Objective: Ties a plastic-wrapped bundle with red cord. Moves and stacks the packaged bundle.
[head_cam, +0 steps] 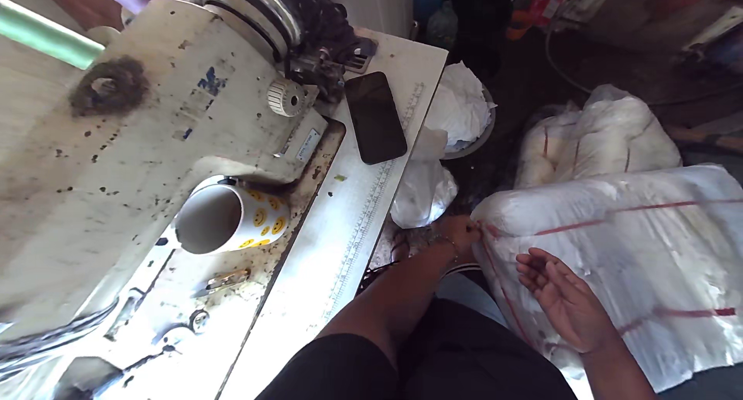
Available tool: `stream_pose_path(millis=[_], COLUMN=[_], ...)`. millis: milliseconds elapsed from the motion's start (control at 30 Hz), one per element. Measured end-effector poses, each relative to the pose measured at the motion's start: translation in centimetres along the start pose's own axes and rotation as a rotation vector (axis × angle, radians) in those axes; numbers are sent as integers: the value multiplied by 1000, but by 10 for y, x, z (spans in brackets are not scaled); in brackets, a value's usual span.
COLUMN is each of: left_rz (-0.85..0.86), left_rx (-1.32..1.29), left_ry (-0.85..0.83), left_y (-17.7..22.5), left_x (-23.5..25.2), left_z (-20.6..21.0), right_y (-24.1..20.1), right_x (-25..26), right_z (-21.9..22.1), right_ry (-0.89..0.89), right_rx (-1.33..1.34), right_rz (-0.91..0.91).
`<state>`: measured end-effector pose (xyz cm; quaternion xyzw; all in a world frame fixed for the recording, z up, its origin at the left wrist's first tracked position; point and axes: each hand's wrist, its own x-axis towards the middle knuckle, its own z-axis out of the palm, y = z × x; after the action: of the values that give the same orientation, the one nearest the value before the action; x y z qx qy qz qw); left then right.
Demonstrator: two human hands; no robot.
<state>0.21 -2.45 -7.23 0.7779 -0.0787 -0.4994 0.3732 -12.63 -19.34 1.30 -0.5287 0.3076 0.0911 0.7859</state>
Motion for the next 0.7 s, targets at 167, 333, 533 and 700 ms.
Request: stream_pose_path(millis=[167, 333, 533, 700], left_rz=[-143, -2, 76, 75], left_rx=[-25, -338, -263, -24], left_ry=[55, 142, 30, 22], left_y=[-23, -32, 3, 15], left_x=[11, -5, 5, -1], left_z=[-6, -10, -1, -4], right_y=[2, -1, -3, -3], right_x=[-1, 0, 4, 4], right_z=[-2, -3, -2, 4], right_ry=[-4, -9, -11, 5], right_rx=[-1, -35, 8, -95], right_rz=[-1, 8, 21, 15])
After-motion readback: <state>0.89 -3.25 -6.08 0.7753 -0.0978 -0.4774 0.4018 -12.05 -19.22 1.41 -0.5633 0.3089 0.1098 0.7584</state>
